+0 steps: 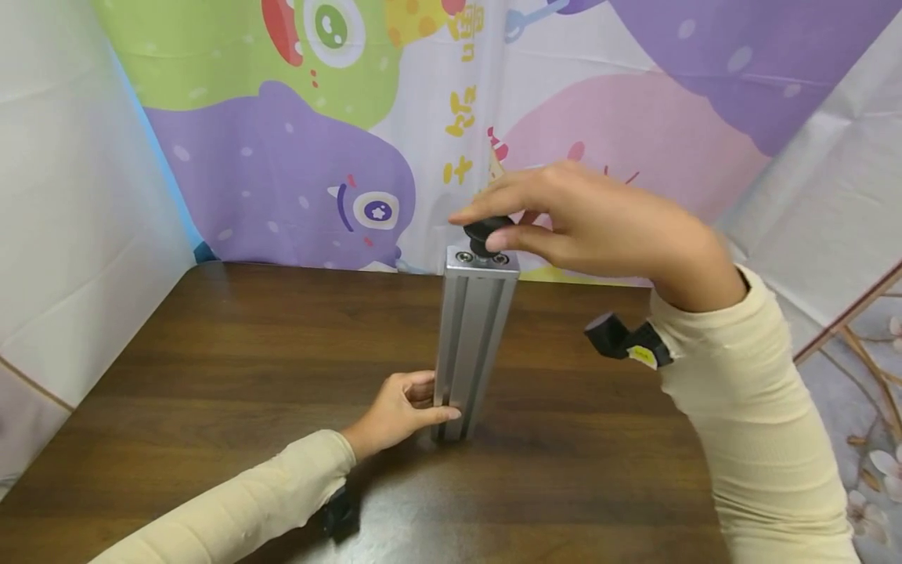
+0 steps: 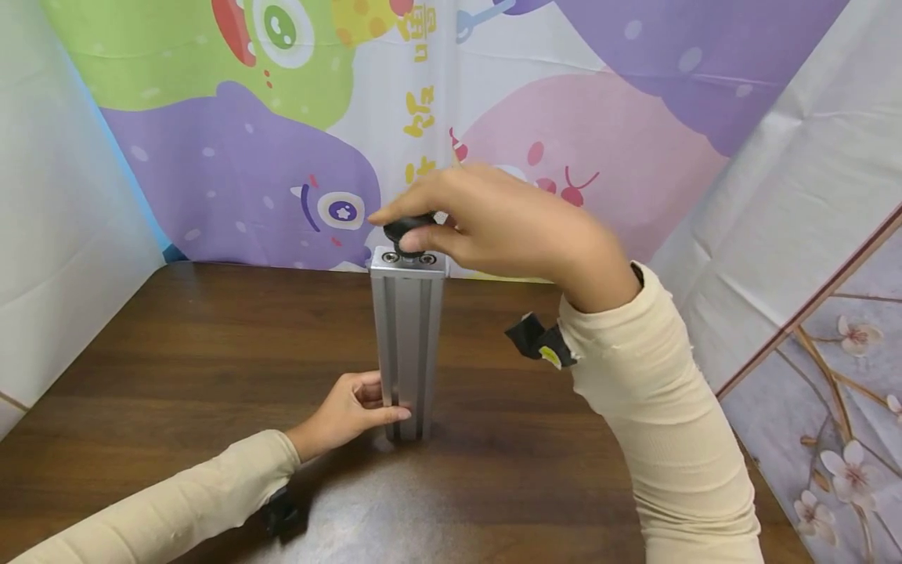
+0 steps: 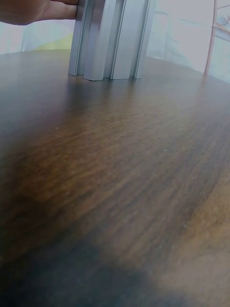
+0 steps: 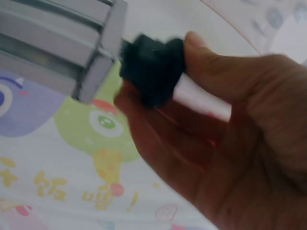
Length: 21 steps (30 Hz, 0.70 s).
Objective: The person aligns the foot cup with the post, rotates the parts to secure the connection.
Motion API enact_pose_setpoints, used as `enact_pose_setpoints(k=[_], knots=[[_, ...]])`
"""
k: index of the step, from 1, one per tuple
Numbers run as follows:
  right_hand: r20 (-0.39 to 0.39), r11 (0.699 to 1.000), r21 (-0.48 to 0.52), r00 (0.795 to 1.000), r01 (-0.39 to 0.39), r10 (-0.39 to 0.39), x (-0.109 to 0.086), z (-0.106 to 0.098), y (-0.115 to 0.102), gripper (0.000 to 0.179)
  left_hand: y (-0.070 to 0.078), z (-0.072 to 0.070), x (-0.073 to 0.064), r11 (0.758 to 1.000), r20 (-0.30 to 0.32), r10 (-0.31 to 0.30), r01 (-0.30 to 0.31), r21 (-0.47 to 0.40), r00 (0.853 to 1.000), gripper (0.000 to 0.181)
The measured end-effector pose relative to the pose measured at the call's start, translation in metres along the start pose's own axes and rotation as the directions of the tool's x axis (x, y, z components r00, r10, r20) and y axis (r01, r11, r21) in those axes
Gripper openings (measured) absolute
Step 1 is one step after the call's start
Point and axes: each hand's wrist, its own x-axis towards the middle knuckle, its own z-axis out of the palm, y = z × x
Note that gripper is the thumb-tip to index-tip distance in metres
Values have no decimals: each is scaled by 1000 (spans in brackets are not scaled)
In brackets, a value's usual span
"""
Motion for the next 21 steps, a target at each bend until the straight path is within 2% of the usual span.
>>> enact_pose_setpoints(k=[1, 2, 3, 5, 6, 8, 10, 13, 17, 19, 21], knots=[[-47, 996, -44, 996, -72, 70, 3, 2, -5, 27, 0, 0, 0, 1000, 0, -3, 3, -1, 1000, 42], [-107, 982, -111, 985, -150, 139, 6, 6, -10, 29, 1, 0, 0, 1000, 0, -5, 5, -1, 1000, 42], [-172, 953, -185, 963, -238, 207, 9, 10, -16, 35, 1, 0, 0, 1000, 0, -10, 10, -1, 1000, 42], [-301, 869, -291, 900, -400, 314, 15, 18, -25, 52, 1, 0, 0, 1000, 1, -13, 13, -2, 1000, 41], [-359, 823, -331, 868, -462, 343, 18, 22, -28, 58, 2, 0, 0, 1000, 2, -13, 13, -3, 1000, 41], [-441, 751, -388, 823, -534, 357, 21, 29, -31, 68, 2, 0, 0, 1000, 2, -13, 13, -3, 1000, 41], [-474, 721, -401, 801, -565, 364, 23, 31, -32, 70, 3, 0, 1, 1000, 3, -12, 12, -1, 1000, 41], [-489, 710, -399, 790, -580, 370, 23, 33, -32, 71, 3, 0, 1, 1000, 0, -15, 15, 1, 1000, 42], [-453, 722, -354, 785, -594, 423, 21, 32, -32, 69, 2, 0, 1, 1000, -1, -22, 22, -5, 1000, 43], [-419, 748, -311, 791, -587, 446, 19, 29, -32, 66, 1, 0, 1, 1000, 0, -24, 24, -4, 1000, 43], [-356, 795, -244, 814, -556, 460, 14, 25, -30, 60, 1, 0, 0, 1000, 0, -22, 22, 1, 1000, 43]])
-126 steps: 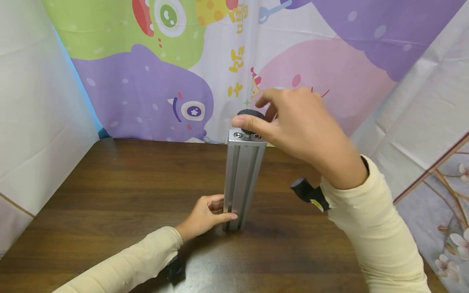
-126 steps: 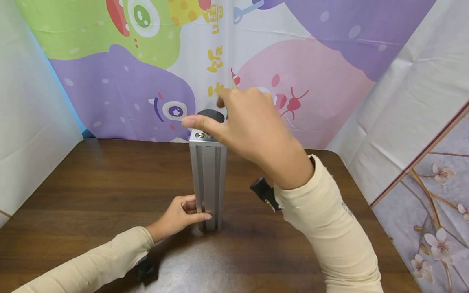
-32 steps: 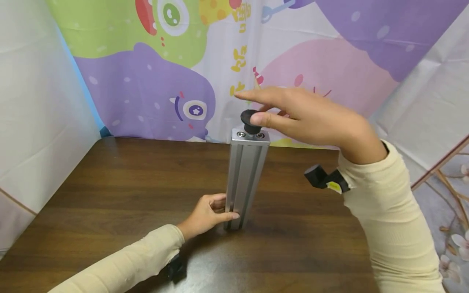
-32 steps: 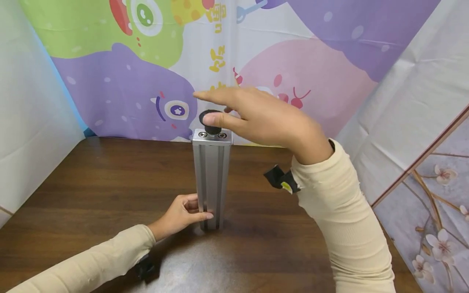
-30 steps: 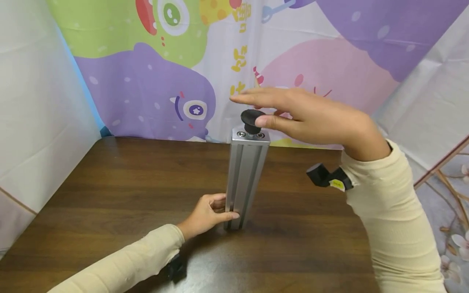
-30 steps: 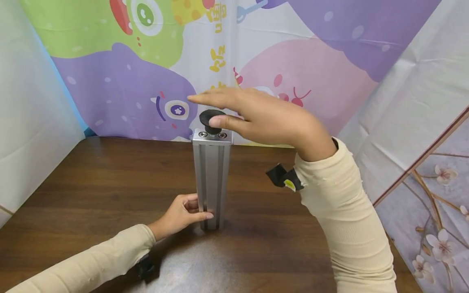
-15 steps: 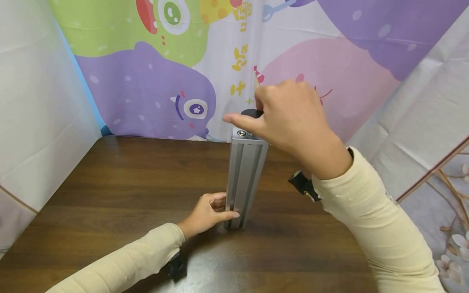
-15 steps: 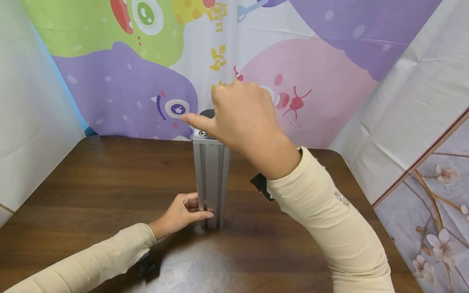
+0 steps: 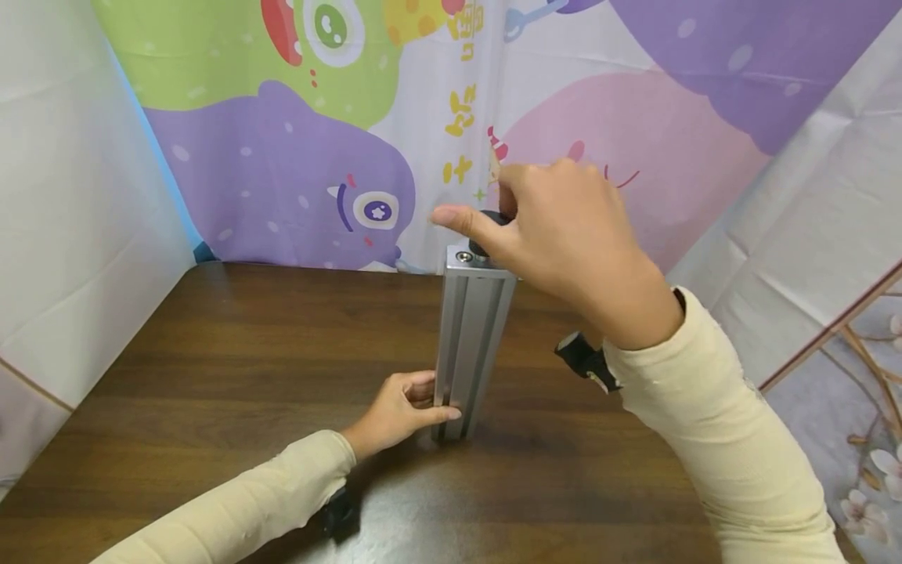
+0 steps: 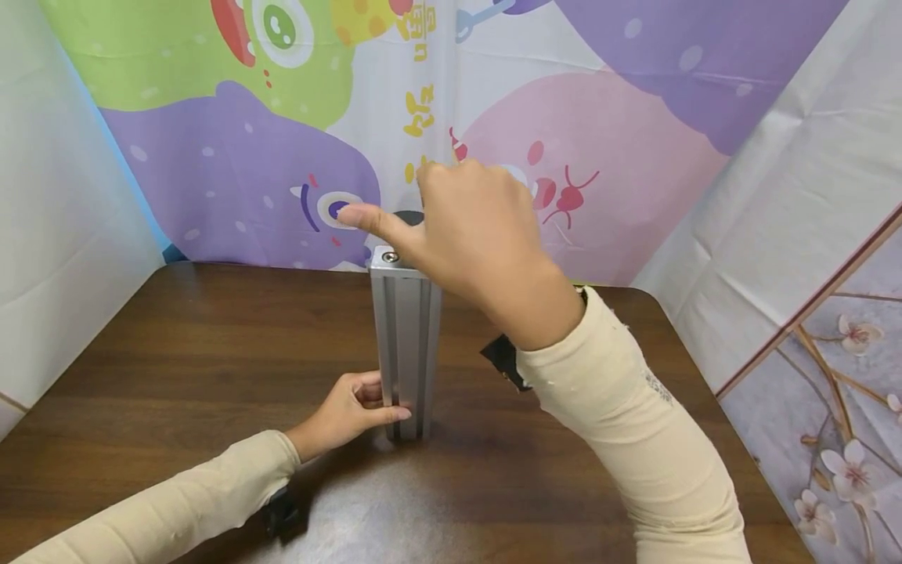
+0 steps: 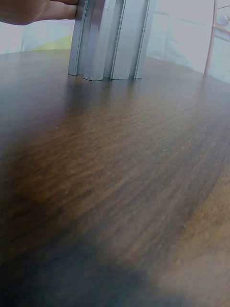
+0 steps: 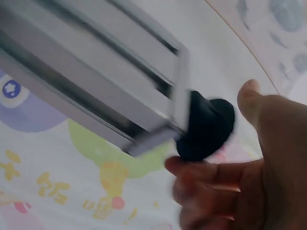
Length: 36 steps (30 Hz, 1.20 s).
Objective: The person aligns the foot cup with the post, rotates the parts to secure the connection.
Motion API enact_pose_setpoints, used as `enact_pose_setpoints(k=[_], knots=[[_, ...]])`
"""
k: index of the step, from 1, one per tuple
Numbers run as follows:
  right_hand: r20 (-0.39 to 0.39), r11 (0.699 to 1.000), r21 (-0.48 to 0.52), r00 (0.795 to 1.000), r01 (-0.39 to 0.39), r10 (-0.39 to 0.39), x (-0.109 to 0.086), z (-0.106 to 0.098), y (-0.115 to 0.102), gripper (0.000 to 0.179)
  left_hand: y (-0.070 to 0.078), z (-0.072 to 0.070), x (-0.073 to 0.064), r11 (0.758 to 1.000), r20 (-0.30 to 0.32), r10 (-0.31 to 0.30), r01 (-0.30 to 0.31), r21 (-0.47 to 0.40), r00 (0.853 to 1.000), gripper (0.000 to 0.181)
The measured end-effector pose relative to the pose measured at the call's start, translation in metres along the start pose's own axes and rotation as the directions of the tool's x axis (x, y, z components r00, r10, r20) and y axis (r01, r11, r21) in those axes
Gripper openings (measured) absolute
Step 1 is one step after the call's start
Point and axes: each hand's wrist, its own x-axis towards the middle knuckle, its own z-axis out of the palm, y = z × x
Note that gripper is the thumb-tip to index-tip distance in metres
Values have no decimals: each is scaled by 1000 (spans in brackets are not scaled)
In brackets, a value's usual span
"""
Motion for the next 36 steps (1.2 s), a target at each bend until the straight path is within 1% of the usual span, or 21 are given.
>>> enact_pose_setpoints(k=[2, 3, 4, 5, 7, 8, 9, 10, 11, 12, 13, 14, 16, 18, 20, 21, 23, 26, 29, 33, 36], knots=[[70, 991, 103, 994, 80, -88, 0, -4, 9, 50, 0, 0, 0, 1000, 0, -1, 1, 4, 1000, 43], [111, 978, 160, 983, 131, -150, 0, -5, 14, 46, 0, 0, 0, 1000, 0, -2, 2, 5, 1000, 43], [157, 958, 221, 963, 181, -218, -1, -7, 20, 43, 0, 0, 0, 1000, -1, -2, 2, 5, 1000, 43], [196, 929, 286, 934, 236, -298, 0, -8, 25, 41, 0, 0, -1, 1000, -2, -6, 6, 3, 1000, 42], [249, 851, 410, 857, 329, -451, 1, -9, 36, 42, 0, 0, -1, 1000, -2, -8, 8, -4, 1000, 41], [261, 810, 463, 818, 359, -512, 2, -9, 41, 43, 0, 0, -1, 1000, -3, -11, 11, -7, 1000, 41], [266, 776, 503, 787, 379, -557, 2, -9, 44, 44, -1, 0, -1, 1000, -4, -12, 12, -9, 1000, 40], [262, 746, 535, 762, 396, -592, 3, -8, 47, 44, -1, 0, -1, 1000, -4, -13, 12, -10, 1000, 40], [247, 723, 557, 749, 409, -615, 4, -7, 49, 44, -1, 0, -1, 1000, -5, -14, 14, -12, 1000, 40], [233, 716, 565, 753, 410, -615, 4, -6, 49, 43, -1, 0, -1, 1000, -4, -14, 14, -12, 1000, 40], [217, 725, 556, 771, 406, -599, 4, -5, 49, 41, -1, 0, -2, 1000, -5, -15, 15, -12, 1000, 40], [194, 744, 538, 800, 397, -568, 4, -5, 47, 38, -1, 0, -2, 1000, -5, -14, 14, -12, 1000, 40], [143, 813, 466, 877, 349, -458, 3, -2, 41, 30, 0, 0, -2, 1000, -2, -10, 10, -13, 1000, 41], [81, 887, 372, 942, 274, -325, 1, 1, 33, 31, 0, 0, -2, 1000, -3, -5, 5, -16, 1000, 41], [15, 937, 289, 977, 197, -210, -2, 5, 26, 38, 0, 1, -1, 1000, -1, 1, -1, -16, 1000, 40], [-14, 953, 253, 986, 165, -167, -4, 7, 23, 43, 0, 1, -1, 1000, 0, 3, -3, -15, 1000, 40], [-55, 970, 210, 992, 124, -115, -7, 11, 16, 48, -1, 1, -1, 1000, -1, 5, -5, -15, 1000, 39], [-74, 977, 195, 995, 83, -69, -9, 14, 11, 49, -1, 0, -1, 1000, 1, 14, -13, -11, 1000, 39], [-72, 978, 194, 996, 73, -60, -10, 14, 10, 49, -1, 0, -1, 1000, 1, 14, -14, -12, 1000, 39], [-9, 976, 212, 999, 42, -41, -11, 11, 14, 47, -1, 0, -2, 1000, -3, 9, -9, -10, 1000, 39], [77, 954, 292, 993, 65, -92, -11, 8, 23, 41, 0, 1, -2, 1000, -6, 4, -4, -10, 1000, 39]])
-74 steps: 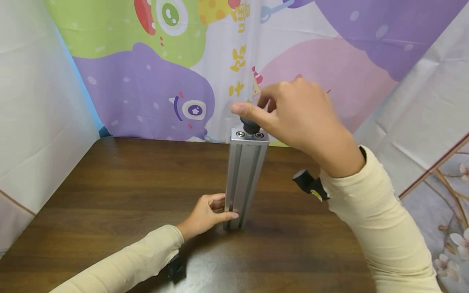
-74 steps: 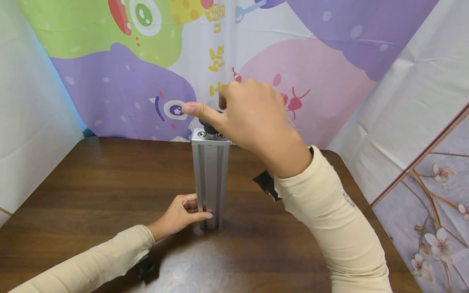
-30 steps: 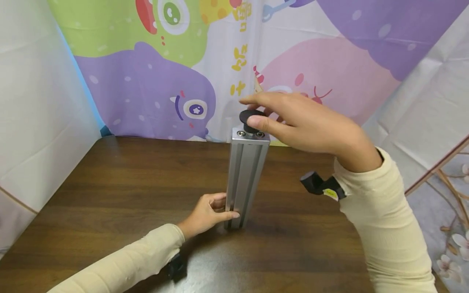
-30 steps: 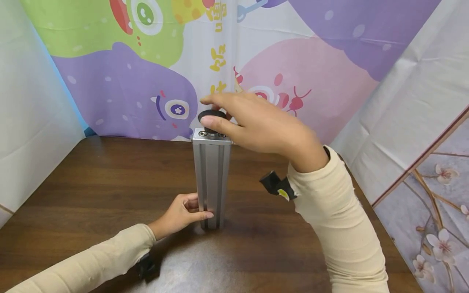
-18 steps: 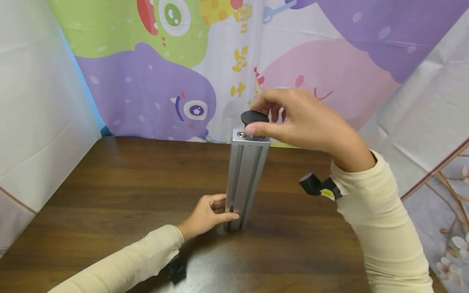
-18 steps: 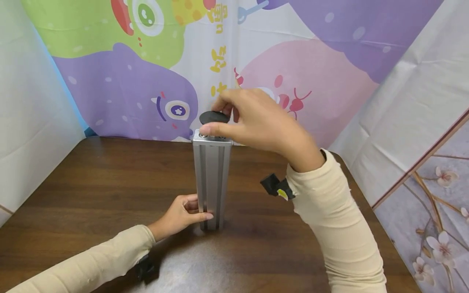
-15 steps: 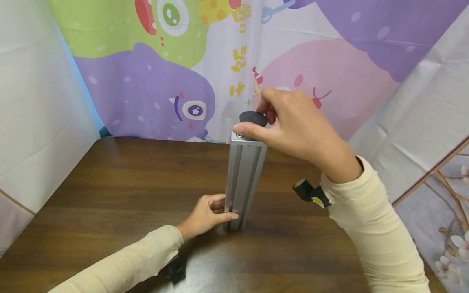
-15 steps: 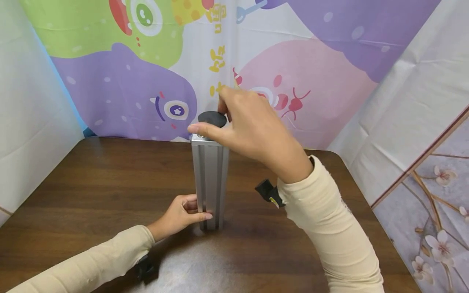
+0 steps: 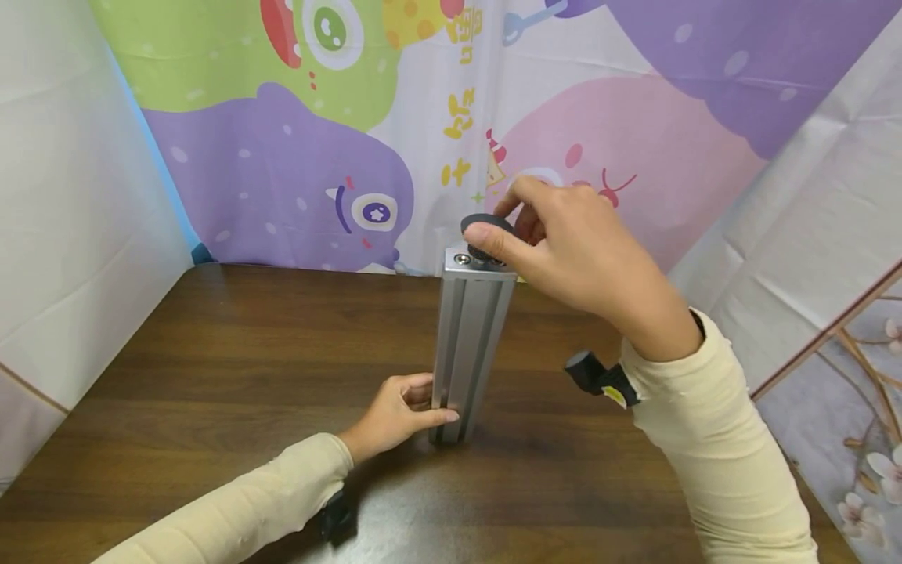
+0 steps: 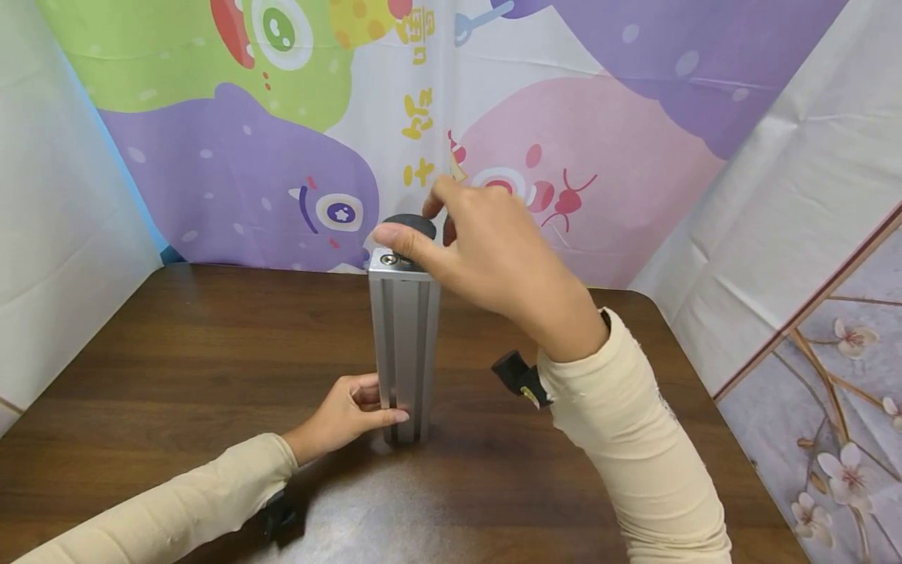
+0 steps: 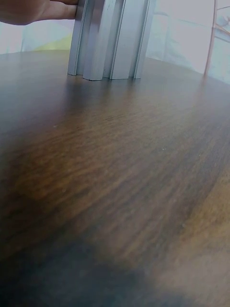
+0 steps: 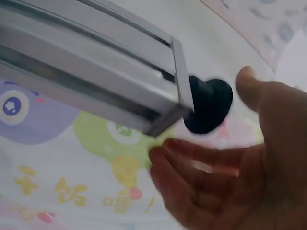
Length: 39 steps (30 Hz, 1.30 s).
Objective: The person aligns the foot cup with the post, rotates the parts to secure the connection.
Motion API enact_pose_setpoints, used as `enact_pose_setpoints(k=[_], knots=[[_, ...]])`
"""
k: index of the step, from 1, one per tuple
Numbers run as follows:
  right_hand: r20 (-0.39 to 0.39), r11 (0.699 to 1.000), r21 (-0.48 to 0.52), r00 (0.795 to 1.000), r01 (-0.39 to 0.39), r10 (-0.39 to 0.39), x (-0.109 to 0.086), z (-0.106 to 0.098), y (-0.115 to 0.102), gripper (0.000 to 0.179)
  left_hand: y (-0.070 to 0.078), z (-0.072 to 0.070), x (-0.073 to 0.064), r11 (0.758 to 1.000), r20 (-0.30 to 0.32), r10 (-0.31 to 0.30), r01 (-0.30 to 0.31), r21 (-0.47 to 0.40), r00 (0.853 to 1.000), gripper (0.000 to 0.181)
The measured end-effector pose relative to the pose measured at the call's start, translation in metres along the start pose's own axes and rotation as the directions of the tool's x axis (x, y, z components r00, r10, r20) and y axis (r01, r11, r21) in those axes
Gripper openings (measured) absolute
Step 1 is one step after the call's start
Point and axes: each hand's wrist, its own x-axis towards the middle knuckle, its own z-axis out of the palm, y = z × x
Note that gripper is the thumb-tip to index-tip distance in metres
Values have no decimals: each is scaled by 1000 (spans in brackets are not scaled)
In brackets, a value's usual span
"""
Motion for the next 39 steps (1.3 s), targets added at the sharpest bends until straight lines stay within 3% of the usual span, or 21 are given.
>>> enact_pose_setpoints(k=[2, 5, 7, 9, 12, 14, 15, 17, 20, 25, 29, 33, 36, 39], knots=[[98, 995, 73, 992, 68, -75, 0, -4, 8, 41, 1, 0, 0, 1000, -1, -4, 4, -5, 1000, 40], [227, 955, 225, 943, 193, -244, 1, -7, 20, 45, 0, 0, 0, 1000, -3, -8, 8, -5, 1000, 40], [274, 925, 289, 905, 247, -327, 2, -8, 25, 47, 0, 0, 0, 1000, -1, -7, 7, -2, 1000, 41], [275, 908, 326, 893, 263, -357, 3, -7, 28, 46, 0, 0, 0, 1000, -1, -7, 7, 3, 1000, 41], [186, 933, 282, 941, 223, -281, 4, -4, 24, 40, 1, 0, 0, 1000, 2, -5, 5, 4, 1000, 41], [77, 966, 208, 982, 150, -170, 3, 0, 15, 37, 1, 0, 0, 1000, 3, -2, 2, 2, 1000, 41], [16, 981, 158, 994, 108, -111, 3, 3, 10, 37, 0, 0, 0, 1000, 4, 4, -4, 3, 1000, 41], [-104, 997, 75, 994, 35, -27, 2, 11, 0, 41, 0, 0, 0, 1000, 4, 8, -8, 3, 1000, 41], [-233, 998, -51, 972, -27, 15, -1, 20, -10, 53, 0, -1, 0, 1000, 3, 5, -5, 4, 1000, 41], [-311, 993, -107, 950, -42, 7, -3, 25, -12, 56, 0, -1, 0, 1000, 2, -17, 17, 4, 1000, 43], [-249, 995, -79, 968, -58, 36, -4, 22, -12, 55, 0, 0, 0, 1000, 2, -24, 24, 1, 1000, 43], [-109, 998, -27, 993, -55, 52, -7, 12, -7, 47, 0, 0, 0, 1000, 2, -9, 9, 3, 1000, 41], [37, 1000, 3, 999, 16, -16, -7, 2, 0, 47, -1, 0, 1, 1000, 2, 2, -2, 7, 1000, 40], [182, 987, 65, 971, 145, -155, -6, -6, 10, 52, -2, 0, 1, 1000, 2, 1, -1, 9, 1000, 40]])
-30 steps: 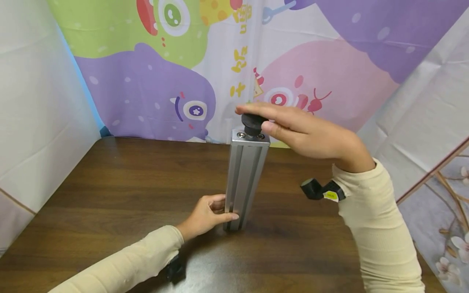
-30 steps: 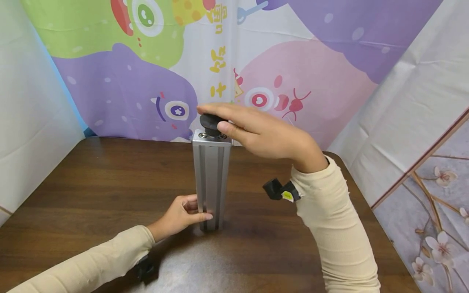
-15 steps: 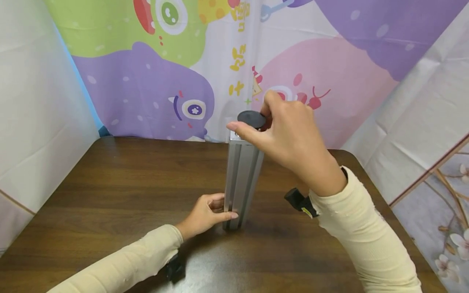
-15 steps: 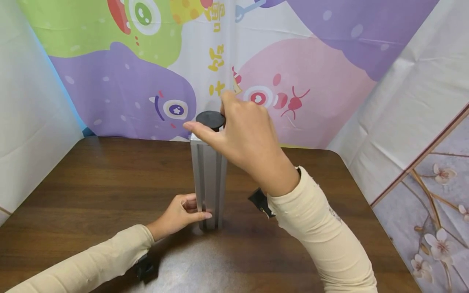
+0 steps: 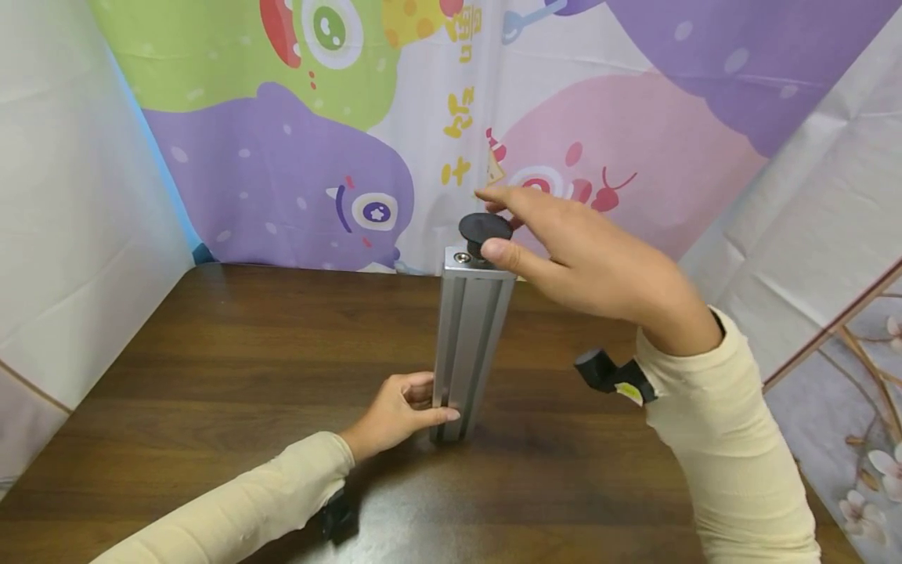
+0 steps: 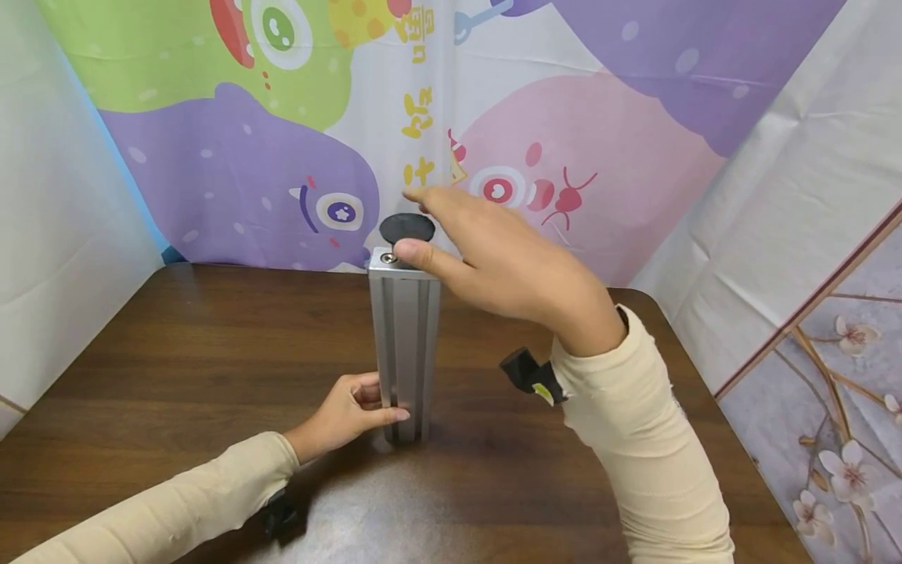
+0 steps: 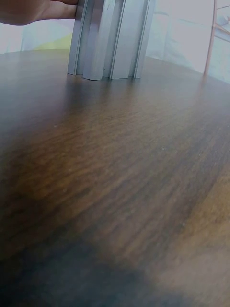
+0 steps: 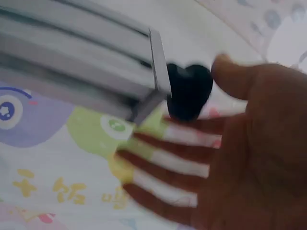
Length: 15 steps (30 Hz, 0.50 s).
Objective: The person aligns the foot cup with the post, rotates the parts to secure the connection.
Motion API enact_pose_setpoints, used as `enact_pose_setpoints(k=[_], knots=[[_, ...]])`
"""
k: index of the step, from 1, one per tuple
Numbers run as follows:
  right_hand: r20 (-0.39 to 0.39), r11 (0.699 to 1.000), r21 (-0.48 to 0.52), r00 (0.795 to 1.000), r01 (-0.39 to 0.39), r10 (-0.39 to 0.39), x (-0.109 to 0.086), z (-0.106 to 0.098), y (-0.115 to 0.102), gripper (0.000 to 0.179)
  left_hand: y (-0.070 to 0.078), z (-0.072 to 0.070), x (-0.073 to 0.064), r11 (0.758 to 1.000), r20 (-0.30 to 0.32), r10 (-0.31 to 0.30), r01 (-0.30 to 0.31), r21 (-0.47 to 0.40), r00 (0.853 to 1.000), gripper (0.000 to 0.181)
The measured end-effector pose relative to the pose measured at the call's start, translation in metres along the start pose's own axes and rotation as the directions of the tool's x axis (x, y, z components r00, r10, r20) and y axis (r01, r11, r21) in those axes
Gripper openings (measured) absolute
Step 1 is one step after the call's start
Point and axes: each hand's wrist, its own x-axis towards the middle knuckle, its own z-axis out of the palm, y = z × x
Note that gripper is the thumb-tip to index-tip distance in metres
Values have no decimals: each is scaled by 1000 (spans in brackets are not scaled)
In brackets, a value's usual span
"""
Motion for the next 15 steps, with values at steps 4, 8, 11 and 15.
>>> enact_pose_setpoints(k=[4, 8, 11, 15], knots=[[84, 979, 87, 978, 184, -191, 1, -6, 9, 46, -1, 0, 0, 1000, 2, -7, 7, -8, 1000, 40], [29, 969, 103, 973, 226, -230, 3, -6, 9, 38, -1, 1, 0, 1000, 4, -6, 6, -17, 1000, 42], [-93, 991, 64, 989, 120, -114, 7, -2, 4, 30, -1, 0, 0, 1000, 8, 1, -1, -20, 1000, 43], [-310, 997, -19, 948, -80, 70, 12, 12, -9, 39, -1, -1, -1, 1000, 10, 10, -10, -22, 1000, 43]])
